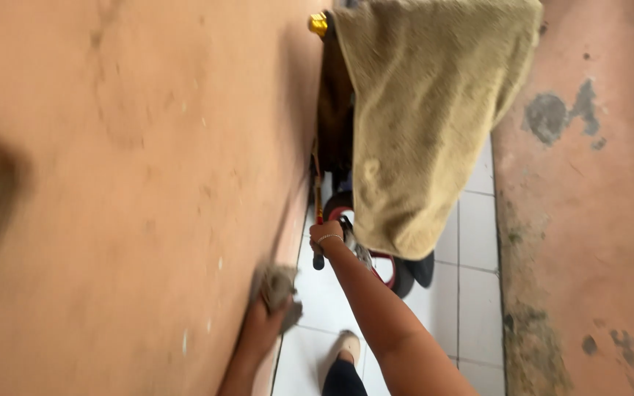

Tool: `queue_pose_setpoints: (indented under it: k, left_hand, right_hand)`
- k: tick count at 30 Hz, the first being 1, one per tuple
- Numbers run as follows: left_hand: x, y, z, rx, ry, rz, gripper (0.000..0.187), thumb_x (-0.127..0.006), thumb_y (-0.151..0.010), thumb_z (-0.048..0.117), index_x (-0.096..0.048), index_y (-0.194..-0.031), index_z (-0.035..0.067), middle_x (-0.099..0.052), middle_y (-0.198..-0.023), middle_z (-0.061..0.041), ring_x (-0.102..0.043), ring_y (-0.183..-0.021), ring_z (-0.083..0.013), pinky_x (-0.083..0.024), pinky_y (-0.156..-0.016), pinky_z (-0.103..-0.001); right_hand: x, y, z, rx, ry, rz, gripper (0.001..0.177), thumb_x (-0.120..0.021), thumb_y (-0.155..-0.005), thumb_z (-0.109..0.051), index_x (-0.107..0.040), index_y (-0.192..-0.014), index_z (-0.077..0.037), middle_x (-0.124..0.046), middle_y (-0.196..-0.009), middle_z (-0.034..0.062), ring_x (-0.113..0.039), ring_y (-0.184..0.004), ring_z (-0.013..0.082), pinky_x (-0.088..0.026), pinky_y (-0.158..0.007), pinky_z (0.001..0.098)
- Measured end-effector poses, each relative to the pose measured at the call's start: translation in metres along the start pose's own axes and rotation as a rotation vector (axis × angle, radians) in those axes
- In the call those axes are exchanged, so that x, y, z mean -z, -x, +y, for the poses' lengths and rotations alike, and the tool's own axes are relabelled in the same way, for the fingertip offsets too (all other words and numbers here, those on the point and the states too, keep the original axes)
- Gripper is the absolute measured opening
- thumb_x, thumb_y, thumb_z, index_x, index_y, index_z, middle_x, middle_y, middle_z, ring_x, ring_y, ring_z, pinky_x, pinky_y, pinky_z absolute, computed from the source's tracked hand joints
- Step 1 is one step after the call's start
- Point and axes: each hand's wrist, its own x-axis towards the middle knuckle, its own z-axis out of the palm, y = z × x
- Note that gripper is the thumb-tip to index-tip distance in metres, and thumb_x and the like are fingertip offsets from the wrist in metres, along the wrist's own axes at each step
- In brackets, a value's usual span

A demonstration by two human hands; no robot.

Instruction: Sweep the floor in a narrow corridor with a motorcycle parked.

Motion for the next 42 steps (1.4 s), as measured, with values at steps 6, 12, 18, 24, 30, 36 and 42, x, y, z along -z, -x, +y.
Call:
queue_pose_setpoints:
  k: [6, 12, 18, 24, 30, 36, 42]
  left_hand:
    - [0.001, -0.001, -0.006, 0.029, -0.106, 0.038, 0.046, -0.071, -0.09, 0.016, -0.061, -0.131, -0.001, -0.075, -0.119, -0.012, -0.069, -0.114, -0.02, -0.051, -0.102, -0.037]
    - [0.0, 0.007, 0.03, 0.059, -0.159, 0.037, 0.051, -0.07, -0.089, 0.019, -0.057, -0.135, 0.0, -0.075, -0.117, -0.013, -0.07, -0.111, -0.0222, -0.052, -0.099, -0.035]
    - [-0.005, 0.018, 0.026, -0.117, -0.194, 0.06, 0.059, -0.071, -0.09, 0.022, -0.048, -0.139, -0.002, -0.069, -0.123, -0.014, -0.066, -0.117, -0.0231, -0.048, -0.1, -0.035]
    - [-0.005, 0.021, 0.042, -0.054, -0.152, 0.037, 0.048, -0.068, -0.091, 0.028, -0.063, -0.129, 0.001, -0.075, -0.118, -0.013, -0.069, -0.11, -0.0214, -0.052, -0.098, -0.034]
    - [0.0, 0.009, 0.015, -0.189, -0.154, 0.09, 0.048, -0.069, -0.094, 0.034, -0.066, -0.127, 0.0, -0.076, -0.116, -0.014, -0.07, -0.107, -0.0246, -0.053, -0.095, -0.037]
    - [-0.015, 0.082, 0.033, -0.048, -0.419, 0.117, 0.059, -0.068, -0.09, 0.043, -0.061, -0.136, 0.008, -0.072, -0.118, -0.017, -0.069, -0.111, -0.0285, -0.053, -0.095, -0.039]
    - [-0.02, 0.195, -0.008, -0.077, -0.212, -0.01, 0.059, -0.067, -0.09, 0.047, -0.064, -0.13, 0.004, -0.073, -0.122, -0.013, -0.068, -0.115, -0.0253, -0.05, -0.099, -0.035]
  right_hand:
    - [-0.03, -0.117, -0.002, -0.036, 0.509, -0.002, 0.022, -0.063, -0.09, -0.011, -0.074, -0.079, 0.006, -0.075, -0.073, 0.0185, -0.072, -0.059, 0.0293, -0.058, -0.054, 0.0393]
    - [-0.03, -0.141, 0.095, 0.054, 0.92, 0.183, 0.04, -0.061, -0.093, -0.023, -0.062, -0.124, 0.002, -0.066, -0.116, 0.0268, -0.066, -0.103, 0.0434, -0.058, -0.084, 0.0523]
    - [0.001, -0.008, 0.12, 0.061, 1.069, 0.036, 0.07, -0.047, -0.1, -0.018, -0.016, -0.158, 0.005, -0.071, -0.118, 0.0262, -0.072, -0.107, 0.0375, -0.06, -0.09, 0.0454]
    - [0.025, 0.07, 0.186, 0.028, 1.12, -0.148, 0.064, -0.051, -0.098, -0.015, -0.025, -0.149, 0.012, -0.069, -0.119, 0.0286, -0.073, -0.106, 0.037, -0.062, -0.089, 0.0413]
    - [0.074, 0.154, 0.271, 0.071, 1.575, -0.348, 0.065, -0.057, -0.101, -0.015, -0.028, -0.148, 0.018, -0.051, -0.135, 0.0286, -0.074, -0.107, 0.0324, -0.071, -0.078, 0.0387]
    - [0.181, 0.273, 0.377, -0.063, 1.526, -0.147, 0.065, -0.044, -0.108, -0.014, -0.012, -0.164, -0.005, -0.069, -0.126, 0.0152, -0.071, -0.113, 0.0299, -0.061, -0.086, 0.0457]
    - [0.26, 0.412, 0.464, -0.262, 1.523, -0.152, 0.072, -0.051, -0.104, -0.014, -0.011, -0.164, -0.01, -0.065, -0.13, 0.0138, -0.068, -0.117, 0.0287, -0.061, -0.09, 0.0436]
